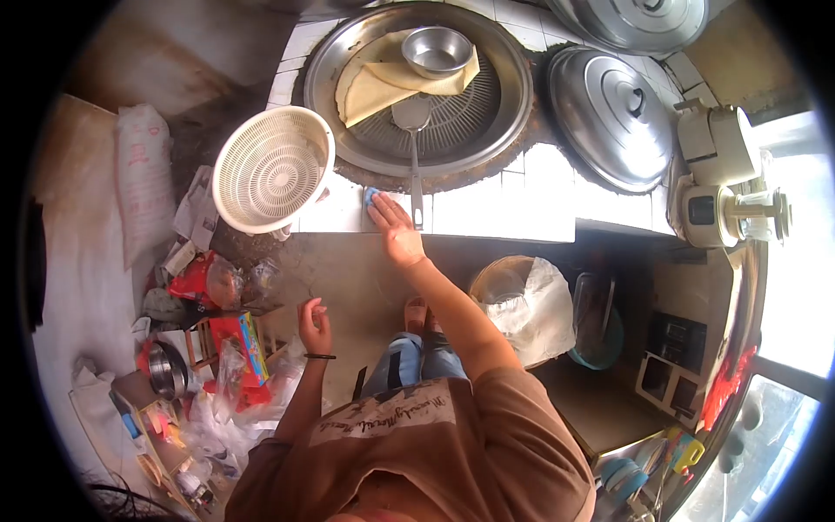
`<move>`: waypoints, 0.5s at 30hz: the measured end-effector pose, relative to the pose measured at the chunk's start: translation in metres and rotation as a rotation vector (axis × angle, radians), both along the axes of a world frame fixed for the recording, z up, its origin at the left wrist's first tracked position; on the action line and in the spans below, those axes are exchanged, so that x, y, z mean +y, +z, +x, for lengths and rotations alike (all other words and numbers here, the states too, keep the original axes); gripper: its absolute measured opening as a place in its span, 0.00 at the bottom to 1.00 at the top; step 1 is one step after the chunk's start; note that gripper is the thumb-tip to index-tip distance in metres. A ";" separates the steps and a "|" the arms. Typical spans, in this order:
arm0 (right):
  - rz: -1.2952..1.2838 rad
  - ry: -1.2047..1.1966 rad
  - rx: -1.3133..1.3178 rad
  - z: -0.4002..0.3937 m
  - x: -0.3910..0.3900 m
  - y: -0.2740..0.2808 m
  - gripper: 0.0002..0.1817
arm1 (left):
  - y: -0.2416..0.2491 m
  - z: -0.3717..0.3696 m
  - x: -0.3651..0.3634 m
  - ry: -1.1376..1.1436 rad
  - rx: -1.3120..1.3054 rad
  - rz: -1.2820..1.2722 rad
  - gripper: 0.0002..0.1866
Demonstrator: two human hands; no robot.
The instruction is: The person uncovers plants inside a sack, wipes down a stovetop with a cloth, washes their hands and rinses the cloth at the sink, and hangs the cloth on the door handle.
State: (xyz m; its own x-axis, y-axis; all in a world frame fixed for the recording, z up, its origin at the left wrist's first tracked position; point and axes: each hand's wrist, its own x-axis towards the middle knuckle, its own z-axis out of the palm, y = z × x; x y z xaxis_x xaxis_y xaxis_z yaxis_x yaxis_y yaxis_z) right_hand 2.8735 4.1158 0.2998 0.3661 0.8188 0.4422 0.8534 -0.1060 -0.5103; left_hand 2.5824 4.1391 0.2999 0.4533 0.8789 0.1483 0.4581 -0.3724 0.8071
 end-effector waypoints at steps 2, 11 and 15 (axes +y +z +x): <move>0.051 0.021 0.004 -0.013 0.014 -0.003 0.21 | 0.003 -0.005 -0.002 0.008 0.005 0.002 0.13; 0.143 0.120 0.361 -0.037 0.028 0.002 0.21 | -0.006 -0.039 0.039 0.085 -0.115 -0.101 0.12; 0.094 0.074 0.094 -0.022 0.070 -0.007 0.19 | -0.014 -0.024 0.119 0.140 -0.210 -0.254 0.15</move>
